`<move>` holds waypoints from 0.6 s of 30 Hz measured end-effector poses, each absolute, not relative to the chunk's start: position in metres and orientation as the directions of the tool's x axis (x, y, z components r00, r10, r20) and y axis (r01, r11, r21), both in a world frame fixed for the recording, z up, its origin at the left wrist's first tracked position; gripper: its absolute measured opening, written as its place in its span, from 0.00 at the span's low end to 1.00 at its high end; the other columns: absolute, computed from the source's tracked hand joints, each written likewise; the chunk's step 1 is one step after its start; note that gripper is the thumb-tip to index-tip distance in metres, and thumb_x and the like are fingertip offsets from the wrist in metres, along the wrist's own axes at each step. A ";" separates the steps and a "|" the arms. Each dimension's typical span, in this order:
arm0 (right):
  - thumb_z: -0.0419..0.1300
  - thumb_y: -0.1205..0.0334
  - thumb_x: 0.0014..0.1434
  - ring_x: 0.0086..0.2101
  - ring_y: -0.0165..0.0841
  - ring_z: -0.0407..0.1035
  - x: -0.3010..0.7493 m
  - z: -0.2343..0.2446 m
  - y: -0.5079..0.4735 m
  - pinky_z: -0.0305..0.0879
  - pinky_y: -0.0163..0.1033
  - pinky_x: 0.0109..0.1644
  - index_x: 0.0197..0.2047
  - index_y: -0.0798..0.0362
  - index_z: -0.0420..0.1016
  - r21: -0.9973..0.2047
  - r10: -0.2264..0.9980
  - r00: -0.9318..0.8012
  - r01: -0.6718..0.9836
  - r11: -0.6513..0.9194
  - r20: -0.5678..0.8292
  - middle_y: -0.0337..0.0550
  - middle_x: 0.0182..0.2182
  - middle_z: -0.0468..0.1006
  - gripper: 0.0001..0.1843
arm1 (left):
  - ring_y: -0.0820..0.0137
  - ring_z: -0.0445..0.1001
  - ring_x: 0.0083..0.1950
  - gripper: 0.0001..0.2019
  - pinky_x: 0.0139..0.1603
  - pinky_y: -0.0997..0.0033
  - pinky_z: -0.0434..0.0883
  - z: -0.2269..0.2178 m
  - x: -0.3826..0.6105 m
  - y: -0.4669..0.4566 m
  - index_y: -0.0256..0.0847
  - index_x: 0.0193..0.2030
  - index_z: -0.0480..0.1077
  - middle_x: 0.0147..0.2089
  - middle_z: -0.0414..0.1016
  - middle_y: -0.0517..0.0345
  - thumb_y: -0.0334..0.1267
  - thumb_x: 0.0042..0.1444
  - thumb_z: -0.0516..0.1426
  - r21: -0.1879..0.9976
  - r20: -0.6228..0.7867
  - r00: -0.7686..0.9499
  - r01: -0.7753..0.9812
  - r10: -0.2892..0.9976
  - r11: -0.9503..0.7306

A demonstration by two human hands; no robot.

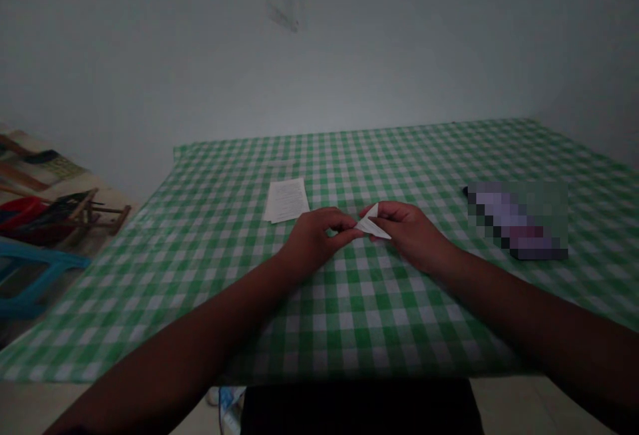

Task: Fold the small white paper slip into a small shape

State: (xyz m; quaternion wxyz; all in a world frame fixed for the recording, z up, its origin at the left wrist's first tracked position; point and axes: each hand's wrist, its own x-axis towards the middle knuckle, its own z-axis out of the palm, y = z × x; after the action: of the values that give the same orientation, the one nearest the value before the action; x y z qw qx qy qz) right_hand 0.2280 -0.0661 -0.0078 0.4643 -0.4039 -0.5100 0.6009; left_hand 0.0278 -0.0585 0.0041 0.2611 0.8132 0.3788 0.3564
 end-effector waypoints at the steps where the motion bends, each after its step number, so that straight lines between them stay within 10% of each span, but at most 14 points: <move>1: 0.68 0.53 0.52 0.32 0.32 0.70 0.228 -0.006 -0.066 0.67 0.39 0.34 0.36 0.47 0.82 -0.978 0.969 -0.247 -0.197 -0.070 -0.020 0.39 0.31 0.79 0.10 | 0.72 0.75 0.34 0.05 0.38 0.72 0.70 0.004 0.027 -0.058 0.42 0.34 0.78 0.33 0.79 0.60 0.40 0.56 0.64 0.711 0.368 0.441 0.434 0.819 -0.553; 5: 0.65 0.49 0.55 0.42 0.37 0.72 0.232 0.000 -0.065 0.70 0.43 0.40 0.43 0.46 0.82 -0.927 0.957 -0.291 -0.363 -0.096 0.015 0.43 0.42 0.79 0.16 | 0.72 0.73 0.32 0.09 0.34 0.72 0.69 0.003 0.026 -0.056 0.42 0.32 0.78 0.31 0.79 0.61 0.45 0.55 0.63 0.823 0.228 0.356 0.427 0.906 -0.375; 18: 0.66 0.53 0.57 0.25 0.30 0.68 0.232 -0.001 -0.064 0.65 0.39 0.31 0.35 0.49 0.77 -0.987 0.981 -0.116 0.005 0.159 0.158 0.36 0.23 0.75 0.09 | 0.76 0.65 0.26 0.15 0.28 0.73 0.61 0.007 0.028 -0.062 0.37 0.28 0.72 0.24 0.70 0.62 0.49 0.54 0.62 0.964 -0.028 0.428 0.250 0.903 -0.089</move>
State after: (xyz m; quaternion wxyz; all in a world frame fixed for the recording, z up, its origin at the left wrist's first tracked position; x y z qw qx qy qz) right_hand 0.2322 -0.0638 -0.0006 0.5050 -0.4325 -0.5698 0.4830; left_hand 0.0276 -0.0615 0.0071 0.5185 0.6673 0.4322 0.3148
